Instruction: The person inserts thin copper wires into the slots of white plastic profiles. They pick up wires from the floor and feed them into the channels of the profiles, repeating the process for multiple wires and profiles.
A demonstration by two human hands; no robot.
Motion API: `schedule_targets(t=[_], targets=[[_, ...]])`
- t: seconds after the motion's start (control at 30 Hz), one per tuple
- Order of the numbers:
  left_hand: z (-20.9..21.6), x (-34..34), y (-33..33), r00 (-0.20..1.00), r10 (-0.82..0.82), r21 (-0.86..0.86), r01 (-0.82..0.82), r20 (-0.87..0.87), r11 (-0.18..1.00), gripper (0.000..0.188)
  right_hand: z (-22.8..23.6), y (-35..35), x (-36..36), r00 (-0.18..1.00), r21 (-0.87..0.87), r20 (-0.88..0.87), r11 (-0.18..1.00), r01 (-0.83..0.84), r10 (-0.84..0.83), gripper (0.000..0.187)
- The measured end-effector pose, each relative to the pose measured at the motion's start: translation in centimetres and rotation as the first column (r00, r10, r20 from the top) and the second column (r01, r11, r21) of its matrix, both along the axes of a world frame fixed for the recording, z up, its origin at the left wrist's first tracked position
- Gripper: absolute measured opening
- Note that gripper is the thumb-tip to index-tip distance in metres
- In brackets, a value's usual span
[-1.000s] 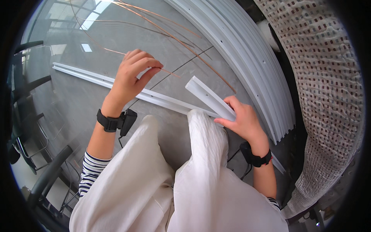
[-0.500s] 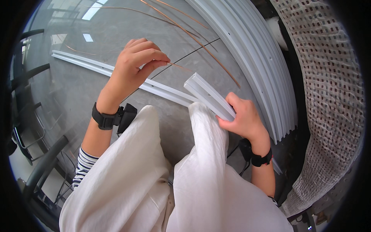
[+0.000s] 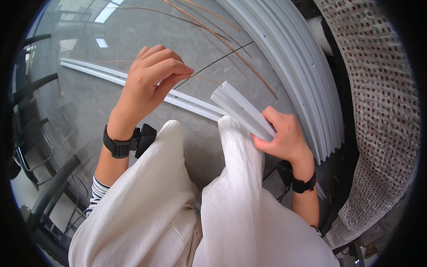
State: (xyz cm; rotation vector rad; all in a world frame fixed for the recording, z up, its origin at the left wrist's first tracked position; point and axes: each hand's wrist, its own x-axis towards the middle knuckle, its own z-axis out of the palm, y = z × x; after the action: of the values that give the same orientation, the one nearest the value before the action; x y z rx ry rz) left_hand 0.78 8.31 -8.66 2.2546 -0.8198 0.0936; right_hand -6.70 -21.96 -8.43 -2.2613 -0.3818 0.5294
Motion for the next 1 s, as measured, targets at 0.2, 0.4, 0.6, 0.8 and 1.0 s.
schedule_targets(t=[0.2, 0.4, 0.6, 0.8, 1.0], targets=[[0.3, 0.1, 0.2, 1.0, -0.004, 0.017, 0.003, 0.03, 1.0, 0.014, 0.2, -0.2, 0.1, 0.999, 0.057, -0.044, 0.998, -0.012, 0.014, 0.026], [0.3, 0.1, 0.6, 1.0, 0.004, 0.069, -0.006, 0.031, 0.998, 0.014, 0.9, -0.6, 0.3, 0.978, 0.058, -0.204, 0.998, -0.026, 0.038, 0.036], [0.1, -0.1, 0.8, 0.999, 0.024, 0.086, -0.027, 0.029, 0.996, 0.011, 0.6, -0.9, 0.1, 0.948, 0.144, -0.315, 0.99, -0.001, 0.047, 0.054], [-0.4, -0.3, 0.4, 0.998, 0.058, 0.061, -0.059, 0.02, 0.996, 0.01, -0.2, -0.9, -0.4, 0.943, 0.237, -0.333, 0.968, 0.078, 0.006, 0.065], [0.1, 0.1, 0.5, 0.996, 0.081, 0.055, -0.083, 0.031, 0.995, 0.01, -0.5, -0.7, -0.4, 0.946, 0.255, -0.325, 0.965, 0.068, 0.019, 0.059]])
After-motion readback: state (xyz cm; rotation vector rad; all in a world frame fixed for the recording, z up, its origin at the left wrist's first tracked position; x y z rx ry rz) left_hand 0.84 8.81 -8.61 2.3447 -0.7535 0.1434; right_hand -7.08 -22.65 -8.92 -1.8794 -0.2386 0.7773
